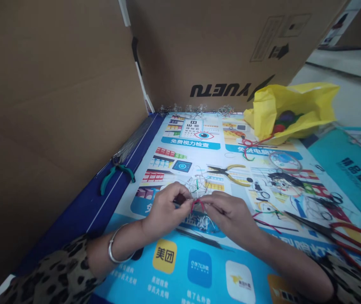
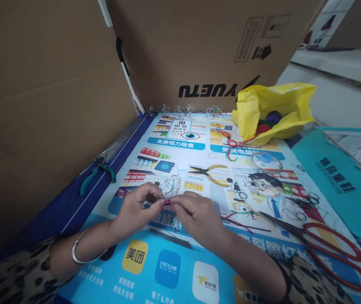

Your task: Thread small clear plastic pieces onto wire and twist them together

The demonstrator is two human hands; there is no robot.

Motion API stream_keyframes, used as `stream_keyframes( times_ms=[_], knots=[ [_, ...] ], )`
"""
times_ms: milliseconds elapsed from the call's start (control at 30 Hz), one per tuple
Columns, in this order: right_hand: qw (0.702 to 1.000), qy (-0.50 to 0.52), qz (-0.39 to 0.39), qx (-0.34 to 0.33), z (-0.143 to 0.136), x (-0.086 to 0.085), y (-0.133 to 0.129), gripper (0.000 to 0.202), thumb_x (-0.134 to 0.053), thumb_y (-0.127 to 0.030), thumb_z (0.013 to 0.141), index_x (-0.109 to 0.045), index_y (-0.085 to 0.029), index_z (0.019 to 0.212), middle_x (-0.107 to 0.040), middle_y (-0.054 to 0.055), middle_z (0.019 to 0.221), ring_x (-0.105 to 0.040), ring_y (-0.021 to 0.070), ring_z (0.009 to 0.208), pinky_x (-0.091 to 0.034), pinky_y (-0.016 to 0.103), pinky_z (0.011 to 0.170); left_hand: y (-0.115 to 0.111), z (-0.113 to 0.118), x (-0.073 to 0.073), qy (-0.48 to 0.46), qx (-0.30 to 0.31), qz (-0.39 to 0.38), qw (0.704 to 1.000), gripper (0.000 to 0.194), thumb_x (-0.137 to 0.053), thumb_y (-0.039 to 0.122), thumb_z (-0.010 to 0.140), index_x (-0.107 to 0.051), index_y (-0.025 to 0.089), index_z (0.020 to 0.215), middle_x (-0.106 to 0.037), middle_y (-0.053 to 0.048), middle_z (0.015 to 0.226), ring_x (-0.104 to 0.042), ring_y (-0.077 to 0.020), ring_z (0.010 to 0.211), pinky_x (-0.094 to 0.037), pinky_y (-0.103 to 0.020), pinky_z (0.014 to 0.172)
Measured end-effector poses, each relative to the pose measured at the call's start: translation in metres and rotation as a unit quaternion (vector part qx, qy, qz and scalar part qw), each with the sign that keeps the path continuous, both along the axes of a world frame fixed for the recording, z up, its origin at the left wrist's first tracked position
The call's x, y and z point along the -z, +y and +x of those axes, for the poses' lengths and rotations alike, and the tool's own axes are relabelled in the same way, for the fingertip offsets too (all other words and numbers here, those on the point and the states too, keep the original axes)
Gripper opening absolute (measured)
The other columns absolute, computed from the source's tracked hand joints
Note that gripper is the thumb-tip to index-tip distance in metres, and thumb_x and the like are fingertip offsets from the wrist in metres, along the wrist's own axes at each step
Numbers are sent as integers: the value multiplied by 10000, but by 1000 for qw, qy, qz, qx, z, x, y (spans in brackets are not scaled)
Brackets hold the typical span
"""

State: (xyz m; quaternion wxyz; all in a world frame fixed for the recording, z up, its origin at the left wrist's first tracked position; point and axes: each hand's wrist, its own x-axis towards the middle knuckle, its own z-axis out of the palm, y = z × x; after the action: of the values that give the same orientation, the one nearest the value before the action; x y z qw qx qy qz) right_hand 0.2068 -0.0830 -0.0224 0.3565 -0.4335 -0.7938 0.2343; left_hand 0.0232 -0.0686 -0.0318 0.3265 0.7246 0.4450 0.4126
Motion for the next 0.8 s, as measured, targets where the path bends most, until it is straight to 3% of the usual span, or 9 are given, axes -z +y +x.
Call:
stream_keyframes(
  times_ms=[133, 233, 633, 800],
  knots=[
    [990, 46, -126, 36, 1, -2, 1, 185, -507, -222, 812, -685, -227, 862, -710, 9, 797, -642, 143, 712, -490, 237, 612, 0, 0, 4, 2, -3, 10, 1000, 50, -552, 122, 720, -531, 167, 720, -570, -4, 691, -534, -107, 633, -444, -231, 574],
    [980, 70, -179, 56, 2, 0, 2, 187, -514, -237, 802, -690, -234, 866, -714, 3, 828, -646, 153, 736, -495, 246, 624, 1, 0, 6, 4, 1, 11, 1000, 59, -546, 116, 719, -528, 172, 730, -572, -5, 704, -537, -109, 647, -447, -231, 583],
    [985, 66, -159, 30, 5, 1, 5, 207, -499, -214, 806, -701, -233, 852, -712, 21, 876, -647, 180, 796, -506, 285, 668, 0, 2, 0, -13, 11, -34, 999, 27, -549, 177, 748, -527, 171, 734, -565, -9, 705, -514, -103, 616, -450, -234, 572],
    [976, 93, -196, 23, 5, -2, 7, 200, -504, -233, 802, -700, -222, 839, -712, 20, 862, -646, 180, 801, -501, 268, 666, 1, 1, -4, -39, 16, -38, 998, 72, -544, 220, 786, -537, 167, 737, -548, -17, 712, -507, -105, 629, -435, -231, 564]
  ],
)
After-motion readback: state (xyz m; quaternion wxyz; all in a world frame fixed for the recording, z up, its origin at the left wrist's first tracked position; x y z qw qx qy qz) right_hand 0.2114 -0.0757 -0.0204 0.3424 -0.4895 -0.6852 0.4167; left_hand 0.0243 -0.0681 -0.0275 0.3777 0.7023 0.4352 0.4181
